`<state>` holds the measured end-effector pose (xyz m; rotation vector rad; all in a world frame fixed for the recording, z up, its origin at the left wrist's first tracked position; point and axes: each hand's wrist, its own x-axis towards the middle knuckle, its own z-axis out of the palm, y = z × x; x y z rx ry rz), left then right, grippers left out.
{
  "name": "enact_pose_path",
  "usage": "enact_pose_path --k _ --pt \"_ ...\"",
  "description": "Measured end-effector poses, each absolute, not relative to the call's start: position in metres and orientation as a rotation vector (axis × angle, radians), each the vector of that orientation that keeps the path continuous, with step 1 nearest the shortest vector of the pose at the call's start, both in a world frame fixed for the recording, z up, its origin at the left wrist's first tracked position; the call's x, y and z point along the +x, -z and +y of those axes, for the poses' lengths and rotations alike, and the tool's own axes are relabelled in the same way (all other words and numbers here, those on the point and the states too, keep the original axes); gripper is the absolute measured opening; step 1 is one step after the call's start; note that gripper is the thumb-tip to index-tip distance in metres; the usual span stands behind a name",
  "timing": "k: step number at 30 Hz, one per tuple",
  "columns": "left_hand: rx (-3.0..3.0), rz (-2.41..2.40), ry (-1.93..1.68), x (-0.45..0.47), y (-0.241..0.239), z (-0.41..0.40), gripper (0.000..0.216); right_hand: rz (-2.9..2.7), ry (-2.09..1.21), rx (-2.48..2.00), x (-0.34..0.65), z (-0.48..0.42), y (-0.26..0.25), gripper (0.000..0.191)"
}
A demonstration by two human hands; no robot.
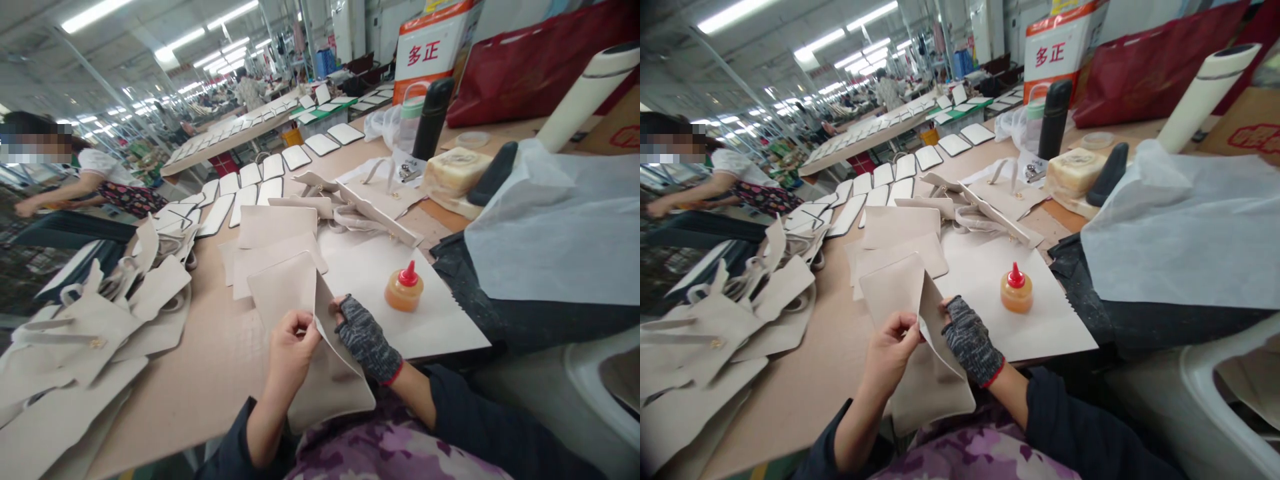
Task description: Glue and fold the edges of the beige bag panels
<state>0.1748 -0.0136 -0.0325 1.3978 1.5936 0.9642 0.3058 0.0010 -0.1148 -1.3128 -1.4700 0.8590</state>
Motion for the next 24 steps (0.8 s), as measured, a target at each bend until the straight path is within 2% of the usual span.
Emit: enact_pose_path --k 3,7,10,13,16,20,24 --pt "1.401 1.591 -0.967 0.174 0.033 -0.015 0.020 -1.490 -0.914 -1.291 0.311 0.003 0.117 0.018" --pt "1.441 1.607 -0.978 0.175 0.041 -0.012 0.016 -1.559 -0.759 -1.121 0.314 -0.016 0.101 0.017" --pt "1.529 1.624 -0.986 0.178 0.042 -0.011 0.013 -1.662 -0.675 -1.130 0.312 -0.027 0.097 0.026" --pt "1.822 1.592 -0.945 0.175 0.035 -0.009 0.016 -1.734 -0.704 -1.239 0.312 -0.025 0.101 0.035" --pt "2.346 1.555 -0.914 0.157 0.017 -0.001 0.013 -1.832 -0.623 -1.256 0.321 -0.017 0.101 0.033" --pt "2.842 1.449 -0.537 0.120 -0.013 0.024 0.031 -2.012 -0.325 -1.242 0.338 -0.007 0.092 0.028" --pt "2.788 1.270 -0.252 0.101 -0.029 0.042 0.026 -2.081 -0.097 -1.249 0.346 -0.001 0.082 0.029"
